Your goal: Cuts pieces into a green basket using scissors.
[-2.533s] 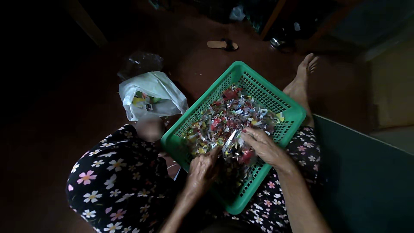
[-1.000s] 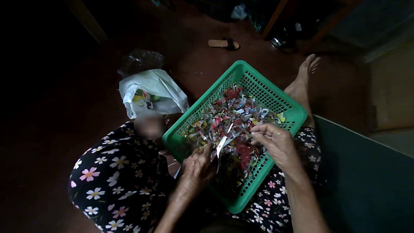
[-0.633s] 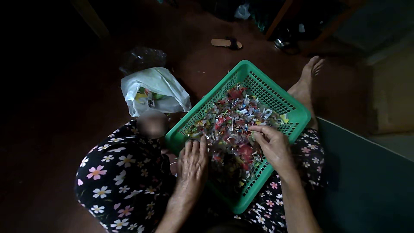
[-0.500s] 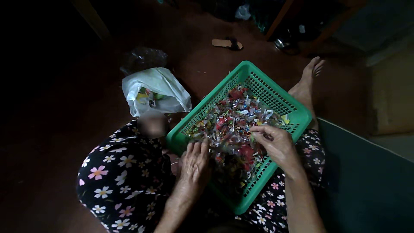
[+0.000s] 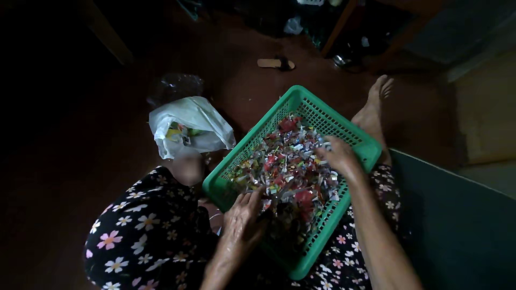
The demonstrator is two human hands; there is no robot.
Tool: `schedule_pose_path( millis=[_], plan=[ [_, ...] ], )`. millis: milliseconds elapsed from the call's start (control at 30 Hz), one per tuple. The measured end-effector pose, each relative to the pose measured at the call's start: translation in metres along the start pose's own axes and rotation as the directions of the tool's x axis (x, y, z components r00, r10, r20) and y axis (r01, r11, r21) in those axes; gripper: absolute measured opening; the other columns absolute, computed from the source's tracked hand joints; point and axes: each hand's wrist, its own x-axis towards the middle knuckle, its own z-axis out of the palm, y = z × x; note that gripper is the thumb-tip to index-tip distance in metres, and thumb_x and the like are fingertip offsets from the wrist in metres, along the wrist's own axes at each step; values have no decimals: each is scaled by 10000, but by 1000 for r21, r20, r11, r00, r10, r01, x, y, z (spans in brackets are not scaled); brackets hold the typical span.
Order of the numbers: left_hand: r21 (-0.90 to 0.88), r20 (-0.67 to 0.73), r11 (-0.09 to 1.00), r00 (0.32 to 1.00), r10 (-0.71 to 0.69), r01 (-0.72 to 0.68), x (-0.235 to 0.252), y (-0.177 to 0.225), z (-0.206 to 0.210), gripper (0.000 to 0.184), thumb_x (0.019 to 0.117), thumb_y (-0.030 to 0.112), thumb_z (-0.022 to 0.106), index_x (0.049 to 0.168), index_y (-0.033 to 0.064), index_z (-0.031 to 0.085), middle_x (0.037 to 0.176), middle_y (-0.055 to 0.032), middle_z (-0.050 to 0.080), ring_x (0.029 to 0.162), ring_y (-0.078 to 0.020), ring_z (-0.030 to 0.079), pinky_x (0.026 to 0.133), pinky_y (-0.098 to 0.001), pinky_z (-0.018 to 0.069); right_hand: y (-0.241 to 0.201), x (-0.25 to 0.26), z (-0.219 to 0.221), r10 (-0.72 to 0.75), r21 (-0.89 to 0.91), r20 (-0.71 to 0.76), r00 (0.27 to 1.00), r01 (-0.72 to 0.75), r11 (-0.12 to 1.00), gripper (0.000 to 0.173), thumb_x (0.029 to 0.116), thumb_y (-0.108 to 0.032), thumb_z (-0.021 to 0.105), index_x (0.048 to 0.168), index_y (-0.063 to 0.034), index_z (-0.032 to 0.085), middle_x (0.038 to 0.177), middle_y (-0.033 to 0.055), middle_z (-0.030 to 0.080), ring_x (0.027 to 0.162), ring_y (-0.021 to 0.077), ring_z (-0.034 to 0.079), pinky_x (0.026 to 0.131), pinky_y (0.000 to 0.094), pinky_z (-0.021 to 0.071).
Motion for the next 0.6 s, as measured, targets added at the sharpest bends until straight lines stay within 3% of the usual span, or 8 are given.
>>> schedule_pose_path(
  millis=[67, 167, 233, 300, 367, 467, 533, 600],
  plan=[
    [-46, -42, 999, 999, -4, 2, 2, 0, -1, 480, 855, 155, 721, 1319, 53, 658, 1119, -103, 739, 1001, -293, 711, 831, -491, 584, -15, 4, 6, -45, -6, 129, 991, 47, 999, 299, 1002, -92, 638, 1278, 23, 653, 1261, 296, 634, 1195, 481, 591, 1006, 657, 456],
    [-106, -81, 994, 996, -45, 37, 4, 0, -6, 466, 870, 168, 680, 1324, 65, 654, 1103, -77, 743, 960, -220, 723, 827, -439, 600, -26, 7, -4, -164, 126, 248, 955, 136, 983, 156, 930, -48, 733, 1076, 6, 734, 1055, 237, 698, 981, 388, 665, 879, 596, 522],
    [-87, -103, 995, 993, -49, 41, 7, 4, -12, 453, 863, 182, 666, 1307, 87, 665, 1068, -52, 748, 911, -182, 725, 784, -404, 605, -18, 18, -13, -278, 216, 256, 926, 226, 950, 118, 911, -56, 758, 1017, -9, 743, 986, 190, 709, 888, 321, 673, 817, 549, 544],
    [-41, -124, 999, 992, -19, 14, 11, 11, -22, 443, 861, 213, 660, 1291, 111, 681, 1041, -18, 751, 871, -137, 720, 742, -363, 604, -4, 33, -19, -374, 200, 161, 913, 341, 919, 105, 904, -63, 758, 1003, -31, 769, 962, 181, 731, 886, 346, 691, 807, 599, 544],
    [-41, -133, 999, 991, 7, -12, 20, 19, -30, 426, 865, 218, 649, 1276, 112, 688, 995, 5, 745, 817, -95, 699, 695, -321, 589, -2, 42, -24, -375, 104, 63, 925, 368, 924, 115, 950, -56, 697, 1038, -11, 756, 985, 234, 714, 918, 429, 673, 801, 650, 520],
    [-124, -112, 992, 993, -23, 9, 42, 26, -30, 400, 907, 212, 645, 1286, 86, 665, 936, 7, 735, 762, -67, 683, 663, -285, 584, -17, 42, -14, -313, 56, -42, 949, 315, 947, 241, 1036, -111, 576, 1198, 24, 692, 1158, 294, 669, 1086, 499, 633, 917, 683, 489],
    [-125, -107, 991, 992, -71, 57, 56, 26, -20, 391, 923, 209, 636, 1286, 65, 658, 897, -20, 730, 725, -105, 677, 644, -328, 573, -30, 36, 1, -273, 55, 18, 962, 272, 961, 407, 1060, -272, 574, 1341, 21, 582, 1306, 292, 599, 1151, 482, 619, 954, 661, 497],
    [-126, -84, 989, 992, -90, 79, 68, 23, -10, 379, 935, 212, 631, 1280, 58, 657, 888, -33, 725, 720, -120, 675, 648, -341, 571, -42, 28, 18, -220, 10, 149, 964, 221, 975, 581, 989, -363, 686, 1389, 26, 524, 1386, 272, 530, 1182, 450, 605, 970, 621, 507]
  ],
)
